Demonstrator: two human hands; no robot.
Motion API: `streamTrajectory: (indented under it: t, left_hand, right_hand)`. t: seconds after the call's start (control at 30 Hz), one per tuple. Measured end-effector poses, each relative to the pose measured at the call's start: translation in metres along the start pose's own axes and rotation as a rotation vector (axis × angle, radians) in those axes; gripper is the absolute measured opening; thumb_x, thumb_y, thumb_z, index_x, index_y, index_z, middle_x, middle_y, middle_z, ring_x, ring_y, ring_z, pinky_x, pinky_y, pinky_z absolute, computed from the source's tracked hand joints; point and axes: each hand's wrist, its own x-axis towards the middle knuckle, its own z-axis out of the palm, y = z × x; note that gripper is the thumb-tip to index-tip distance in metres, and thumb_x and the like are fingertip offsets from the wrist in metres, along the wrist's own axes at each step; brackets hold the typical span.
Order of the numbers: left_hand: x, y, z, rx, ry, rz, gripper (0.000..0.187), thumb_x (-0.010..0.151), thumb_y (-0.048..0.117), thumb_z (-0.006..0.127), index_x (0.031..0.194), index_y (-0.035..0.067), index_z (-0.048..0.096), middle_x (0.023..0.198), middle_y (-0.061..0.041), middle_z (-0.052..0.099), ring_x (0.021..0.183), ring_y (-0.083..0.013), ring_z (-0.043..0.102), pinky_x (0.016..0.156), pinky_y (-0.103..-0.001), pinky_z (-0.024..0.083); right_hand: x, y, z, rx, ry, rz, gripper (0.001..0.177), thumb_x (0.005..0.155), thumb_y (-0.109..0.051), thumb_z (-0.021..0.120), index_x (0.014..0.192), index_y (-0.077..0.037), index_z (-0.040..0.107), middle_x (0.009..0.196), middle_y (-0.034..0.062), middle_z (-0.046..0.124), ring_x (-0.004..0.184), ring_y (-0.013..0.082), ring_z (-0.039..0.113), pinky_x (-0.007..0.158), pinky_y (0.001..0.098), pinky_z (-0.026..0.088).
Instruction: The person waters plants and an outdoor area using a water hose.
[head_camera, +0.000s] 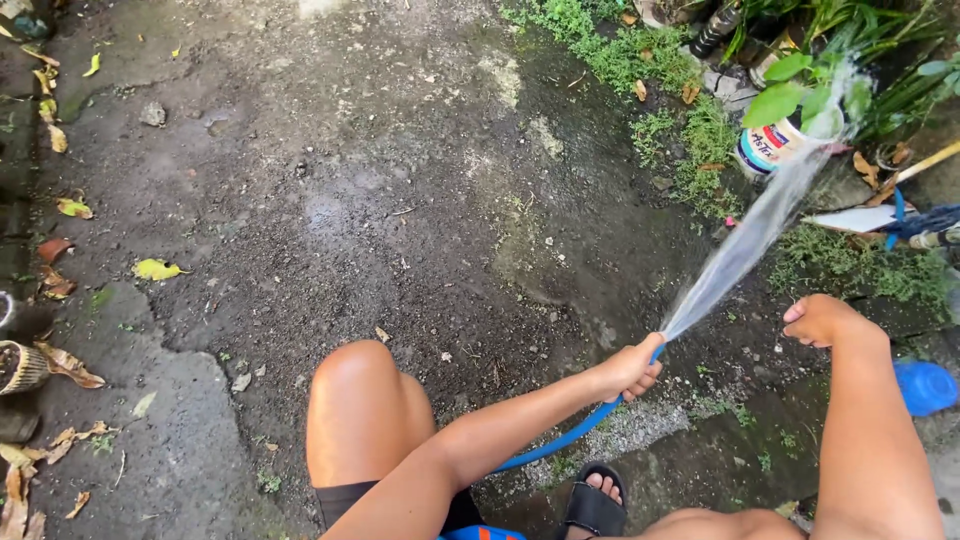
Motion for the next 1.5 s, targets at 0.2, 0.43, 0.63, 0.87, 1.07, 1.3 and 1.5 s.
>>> streamTrajectory:
  t: [0.2,0.43,0.63,0.87,1.07,1.3,1.5]
  left_hand:
    - [-0.002,0.001,0.001,0.014,0.01,0.012,0.058,0.098,0.067,0.03,0.062,0.022,0.025,0.054,0.01,0.022,0.043,-0.0073,0.018,0.039,-0.029,0.017]
    - [-0.004,0.006,-0.001,-0.009,0.04,-0.014,0.059,0.096,0.069,0.033,0.063,0.021,0.028,0.055,0.011,0.023,0.043,-0.0066,0.018,0.04,-0.028,0.017]
    - [-0.002,0.004,-0.006,-0.026,0.045,0.013,0.059,0.096,0.07,0.033,0.063,0.021,0.026,0.055,0.01,0.022,0.043,-0.0067,0.018,0.04,-0.029,0.016]
    - [0.003,-0.005,-0.006,-0.02,0.141,0.111,0.065,0.098,0.071,0.034,0.062,0.017,0.031,0.055,0.008,0.025,0.043,-0.0083,0.023,0.041,-0.029,0.019]
    - [0.013,-0.014,-0.01,-0.063,0.267,0.197,0.068,0.1,0.072,0.036,0.06,0.016,0.035,0.056,0.007,0.031,0.044,-0.0078,0.026,0.041,-0.029,0.019]
    - [0.019,-0.02,-0.014,-0.07,0.317,0.323,0.07,0.102,0.07,0.034,0.059,0.016,0.034,0.055,0.005,0.033,0.046,-0.0087,0.029,0.043,-0.03,0.022]
    - [0.021,-0.02,-0.015,-0.088,0.36,0.334,0.067,0.103,0.067,0.037,0.06,0.015,0.038,0.057,0.005,0.036,0.048,-0.0092,0.031,0.045,-0.031,0.024]
  right_hand:
    - [0.001,-0.007,-0.001,0.113,-0.056,-0.006,0.035,0.079,-0.015,0.087,0.111,-0.009,0.075,0.099,0.0096,0.081,0.088,0.0237,0.076,0.077,0.0411,0.061]
    - [-0.005,-0.017,-0.004,0.106,-0.045,-0.008,0.045,0.076,-0.026,0.092,0.111,-0.006,0.071,0.099,0.0107,0.08,0.088,0.025,0.075,0.073,0.0412,0.061]
    - [-0.016,-0.021,-0.004,0.085,-0.03,-0.025,0.046,0.075,-0.028,0.092,0.111,-0.005,0.075,0.1,0.0118,0.081,0.089,0.0251,0.078,0.074,0.0417,0.062]
    - [-0.011,-0.012,0.001,0.098,0.012,-0.024,0.036,0.079,-0.014,0.087,0.112,-0.007,0.076,0.099,0.0138,0.082,0.089,0.0261,0.079,0.077,0.0418,0.063]
    - [-0.014,-0.016,0.0,0.061,0.017,-0.012,0.033,0.081,-0.012,0.086,0.112,-0.008,0.076,0.099,0.0141,0.083,0.089,0.0262,0.079,0.078,0.0418,0.063]
    - [-0.018,-0.019,0.0,0.094,0.0,-0.003,0.035,0.079,-0.011,0.087,0.111,-0.007,0.074,0.098,0.0132,0.081,0.088,0.0253,0.078,0.076,0.0415,0.062]
    - [-0.009,-0.013,0.003,0.094,-0.015,-0.006,0.033,0.079,-0.011,0.086,0.11,-0.007,0.074,0.091,0.014,0.081,0.081,0.0253,0.076,0.071,0.0406,0.061]
